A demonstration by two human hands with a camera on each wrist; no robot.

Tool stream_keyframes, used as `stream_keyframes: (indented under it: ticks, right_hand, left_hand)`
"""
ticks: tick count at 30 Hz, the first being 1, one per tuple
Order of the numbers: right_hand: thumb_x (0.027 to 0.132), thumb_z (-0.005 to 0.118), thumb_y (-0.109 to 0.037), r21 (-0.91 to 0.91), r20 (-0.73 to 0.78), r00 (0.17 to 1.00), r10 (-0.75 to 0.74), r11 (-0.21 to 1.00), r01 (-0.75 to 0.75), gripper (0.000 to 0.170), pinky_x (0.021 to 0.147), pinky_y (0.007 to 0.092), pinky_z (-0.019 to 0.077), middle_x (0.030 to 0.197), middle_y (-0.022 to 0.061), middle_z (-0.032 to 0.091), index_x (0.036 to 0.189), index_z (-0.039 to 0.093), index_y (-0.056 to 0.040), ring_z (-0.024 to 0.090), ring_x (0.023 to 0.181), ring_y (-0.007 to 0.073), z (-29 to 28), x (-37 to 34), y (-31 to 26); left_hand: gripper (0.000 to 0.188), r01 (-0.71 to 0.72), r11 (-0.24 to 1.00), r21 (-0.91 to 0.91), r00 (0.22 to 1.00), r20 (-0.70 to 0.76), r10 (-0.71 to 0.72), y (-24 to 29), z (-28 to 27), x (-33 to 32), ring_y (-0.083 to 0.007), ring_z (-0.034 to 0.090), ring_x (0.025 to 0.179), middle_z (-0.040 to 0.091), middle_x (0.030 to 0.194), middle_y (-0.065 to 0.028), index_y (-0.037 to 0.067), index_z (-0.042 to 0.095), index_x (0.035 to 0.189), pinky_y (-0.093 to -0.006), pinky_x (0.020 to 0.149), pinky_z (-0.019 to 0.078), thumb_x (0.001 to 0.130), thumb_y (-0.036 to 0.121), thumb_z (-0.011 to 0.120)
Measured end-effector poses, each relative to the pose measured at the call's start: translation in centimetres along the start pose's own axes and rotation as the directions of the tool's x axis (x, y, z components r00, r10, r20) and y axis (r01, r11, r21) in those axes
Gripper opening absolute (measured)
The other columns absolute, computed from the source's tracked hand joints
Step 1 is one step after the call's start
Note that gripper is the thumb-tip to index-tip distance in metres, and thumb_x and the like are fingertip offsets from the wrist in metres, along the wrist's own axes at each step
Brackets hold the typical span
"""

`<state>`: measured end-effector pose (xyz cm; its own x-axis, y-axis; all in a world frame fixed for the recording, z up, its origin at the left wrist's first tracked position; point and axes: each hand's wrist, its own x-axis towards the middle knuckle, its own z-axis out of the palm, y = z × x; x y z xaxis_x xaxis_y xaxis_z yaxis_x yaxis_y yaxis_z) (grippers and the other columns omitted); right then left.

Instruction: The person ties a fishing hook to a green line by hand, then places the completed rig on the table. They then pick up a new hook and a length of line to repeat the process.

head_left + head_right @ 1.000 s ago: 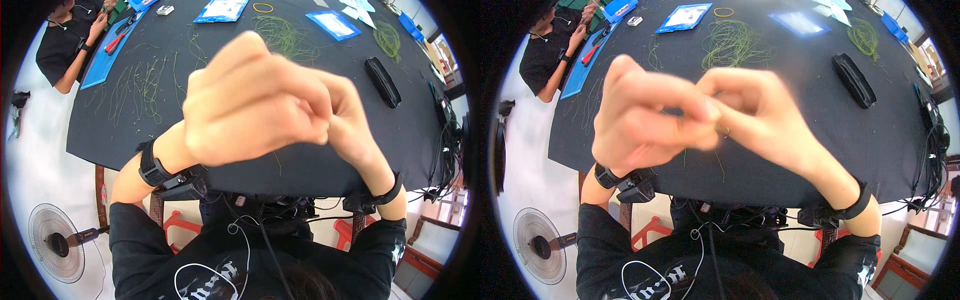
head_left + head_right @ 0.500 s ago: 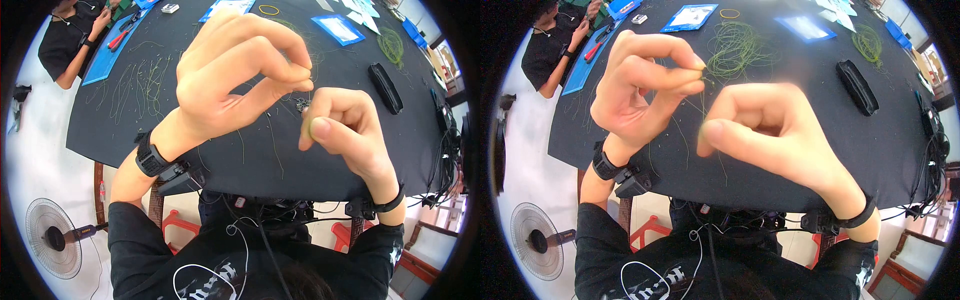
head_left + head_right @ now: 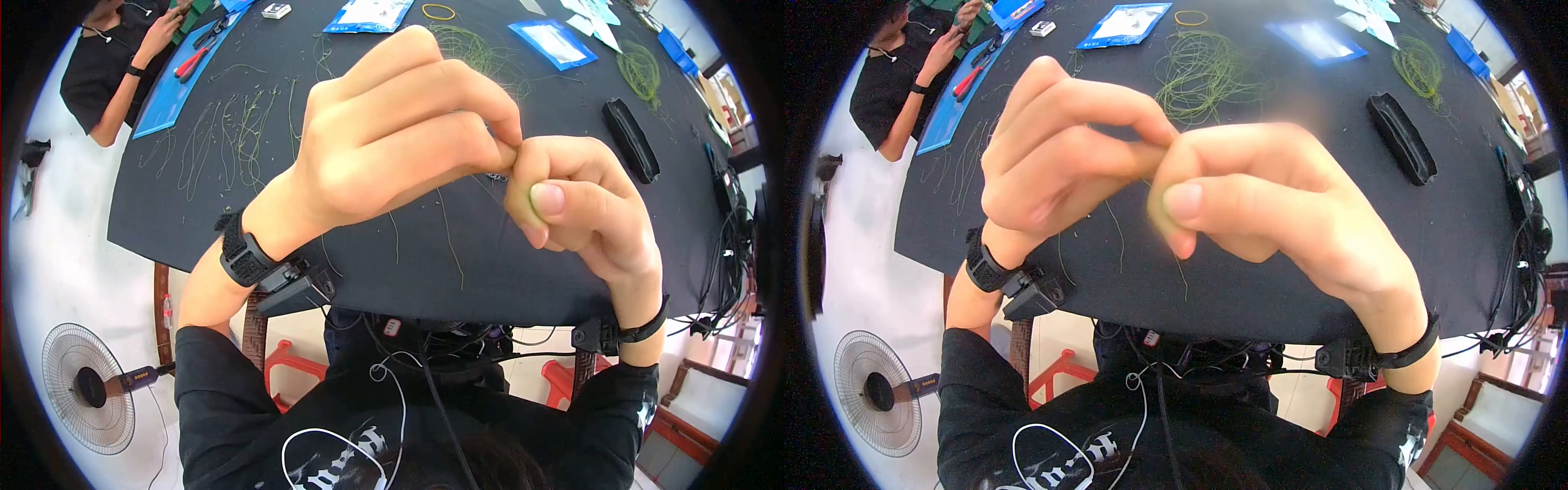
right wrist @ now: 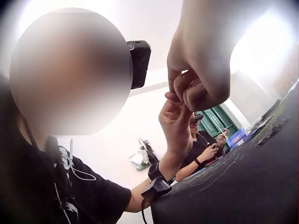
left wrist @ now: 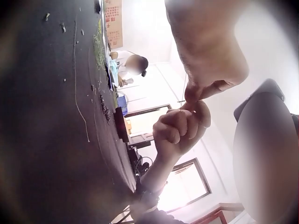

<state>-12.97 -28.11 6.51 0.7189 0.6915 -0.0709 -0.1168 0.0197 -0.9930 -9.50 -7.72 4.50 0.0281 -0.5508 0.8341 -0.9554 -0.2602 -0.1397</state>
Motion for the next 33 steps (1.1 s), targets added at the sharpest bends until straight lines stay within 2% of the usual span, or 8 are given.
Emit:
stream_keyframes:
  ticks: [4,7,9,15,19,21,24,33]
  right_hand:
    - [0.083,0.051,-0.024,-0.071,-0.018,0.999,-0.050,0.996,0.048,0.025,0.039,0.0181,0.0220,0.056,0.0009,0.046,0.073,0.051,-0.0014,0.029,0.043,0.0018,-0.9,0.0,0.1]
    - [0.086,0.050,-0.024,-0.160,-0.108,0.989,-0.104,0.983,0.086,0.025,0.040,0.0178,0.0200,0.053,-0.0035,0.039,0.076,0.050,-0.0013,0.025,0.043,0.0006,-0.7,-0.2,-0.5]
    - [0.088,0.049,-0.025,-0.227,-0.260,0.940,-0.220,0.960,0.162,0.025,0.042,0.0187,0.0165,0.053,-0.0080,0.031,0.080,0.051,-0.0013,0.020,0.044,0.0000,-0.4,-0.1,-0.4]
    - [0.091,0.049,-0.024,-0.323,-0.393,0.861,-0.322,0.925,0.199,0.025,0.044,0.0210,0.0128,0.053,-0.0108,0.025,0.084,0.054,-0.0010,0.017,0.045,0.0003,-0.8,0.5,0.5]
    - [0.090,0.052,-0.023,-0.389,-0.364,0.855,-0.370,0.894,0.221,0.024,0.045,0.0192,0.0143,0.053,-0.0105,0.028,0.084,0.056,-0.0007,0.020,0.047,-0.0009,-0.6,0.3,0.5]
    - [0.088,0.056,-0.018,-0.522,-0.279,0.836,-0.472,0.806,0.281,0.019,0.047,0.0170,0.0162,0.055,-0.0105,0.032,0.083,0.058,-0.0005,0.023,0.050,-0.0018,-0.2,0.2,0.7]
    - [0.085,0.060,-0.013,-0.619,-0.268,0.842,-0.469,0.753,0.223,0.013,0.048,0.0155,0.0178,0.057,-0.0104,0.034,0.081,0.059,-0.0002,0.024,0.052,-0.0019,0.5,-0.3,0.2]
    - [0.079,0.064,0.000,-0.649,-0.279,0.800,-0.531,0.719,0.250,0.008,0.047,0.0152,0.0176,0.059,-0.0100,0.035,0.085,0.060,0.0008,0.024,0.052,-0.0021,0.5,-0.1,1.0]
  left_hand:
    - [0.027,0.000,1.000,-0.002,1.000,0.002,0.000,0.2,0.2,-0.1,-0.0139,0.044,0.060,0.065,0.083,-0.0037,0.008,0.065,0.077,-0.0233,0.052,0.0316,0.051,0.008,0.074]
    - [0.026,0.014,1.000,-0.015,1.000,0.024,-0.014,0.4,0.0,0.3,-0.0134,0.044,0.059,0.065,0.082,-0.0036,0.008,0.065,0.076,-0.0237,0.053,0.0318,0.052,0.007,0.074]
    - [0.026,0.028,0.999,-0.032,1.000,0.010,-0.028,0.5,0.2,0.1,-0.0132,0.044,0.059,0.065,0.082,-0.0035,0.008,0.065,0.076,-0.0237,0.053,0.0320,0.052,0.006,0.075]
    - [0.027,0.075,0.995,-0.064,0.997,-0.020,-0.076,0.7,0.3,0.2,-0.0131,0.045,0.060,0.065,0.082,-0.0033,0.008,0.064,0.076,-0.0234,0.054,0.0330,0.053,0.003,0.077]
    - [0.027,0.085,0.996,-0.041,0.996,-0.022,-0.086,0.7,0.2,0.2,-0.0137,0.047,0.062,0.065,0.083,-0.0037,0.008,0.063,0.076,-0.0234,0.056,0.0341,0.054,0.002,0.077]
    - [0.027,0.088,0.996,-0.034,0.996,-0.028,-0.089,0.6,0.2,0.3,-0.0138,0.047,0.063,0.065,0.083,-0.0040,0.008,0.063,0.077,-0.0234,0.056,0.0343,0.054,0.002,0.077]
    - [0.027,0.092,0.996,-0.024,0.995,-0.038,-0.092,0.4,0.1,0.3,-0.0141,0.047,0.063,0.065,0.084,-0.0044,0.008,0.063,0.077,-0.0234,0.056,0.0347,0.055,0.002,0.077]
    - [0.025,0.100,0.995,-0.002,0.995,-0.023,-0.100,0.5,0.0,0.3,-0.0144,0.048,0.064,0.065,0.085,-0.0040,0.008,0.063,0.078,-0.0233,0.057,0.0358,0.057,0.003,0.076]
